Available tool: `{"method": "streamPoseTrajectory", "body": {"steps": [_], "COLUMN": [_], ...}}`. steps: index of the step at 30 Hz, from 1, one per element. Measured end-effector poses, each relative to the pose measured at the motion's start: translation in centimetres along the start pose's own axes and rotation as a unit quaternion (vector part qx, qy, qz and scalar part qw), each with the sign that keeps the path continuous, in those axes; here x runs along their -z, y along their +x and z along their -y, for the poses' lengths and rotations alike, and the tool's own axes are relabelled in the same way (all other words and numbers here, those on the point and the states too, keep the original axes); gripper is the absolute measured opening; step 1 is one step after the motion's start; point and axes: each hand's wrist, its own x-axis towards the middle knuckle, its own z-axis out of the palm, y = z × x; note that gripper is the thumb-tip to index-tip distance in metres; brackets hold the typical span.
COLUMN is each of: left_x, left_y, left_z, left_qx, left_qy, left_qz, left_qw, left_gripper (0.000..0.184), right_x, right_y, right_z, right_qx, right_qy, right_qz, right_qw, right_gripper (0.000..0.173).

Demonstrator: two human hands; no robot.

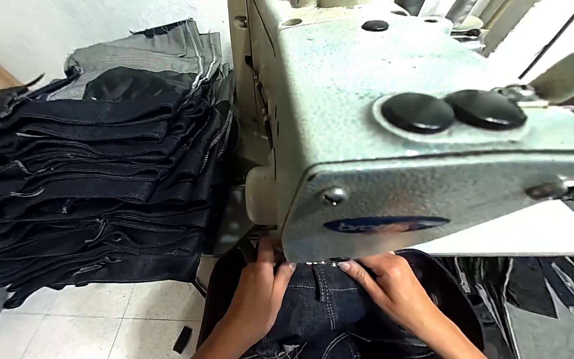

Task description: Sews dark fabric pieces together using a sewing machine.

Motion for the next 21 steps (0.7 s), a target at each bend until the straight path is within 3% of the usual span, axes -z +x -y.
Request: {"method": "streamPoseTrajectory", "body": {"steps": [3, 6, 12, 18, 21], "left_x": [0.1, 0.9, 0.0, 0.1, 0.0], "left_y": [1.4, 2.9, 2.7, 2.6, 3.0], "left_z": [0.1, -0.4, -0.1, 0.7, 1.4], "left_qx": [-0.022, -0.005, -0.110, -0.160, -0.190], "left_qy": [-0.038, -0.046, 0.099, 0.091, 0.056], "left_qz": [-0.040, -0.011, -0.096, -0.102, -0.102], "left_qw": [0.998, 0.999, 0.984, 0.978, 0.975], "left_gripper": [0.026, 0.018, 0.013, 0.013, 0.014], "right_x": [-0.2, -0.1, 0.9, 1.6, 1.4], "right_y": [1.8, 3.8, 4.5, 4.0, 4.8], "right_z": [-0.4, -0.8, -0.5, 0.7, -0.5], "right_qx": [0.009, 0.006, -0.015, -0.057, -0.067], "right_qy": [-0.019, -0.030, -0.029, -0.019, -0.001], "right_qz": [-0.037, -0.050, -0.020, 0.019, 0.077], "right_qw": [0.999, 0.998, 0.999, 0.998, 0.995], "right_gripper": [0.039, 0.025, 0.014, 0.017, 0.027]}}
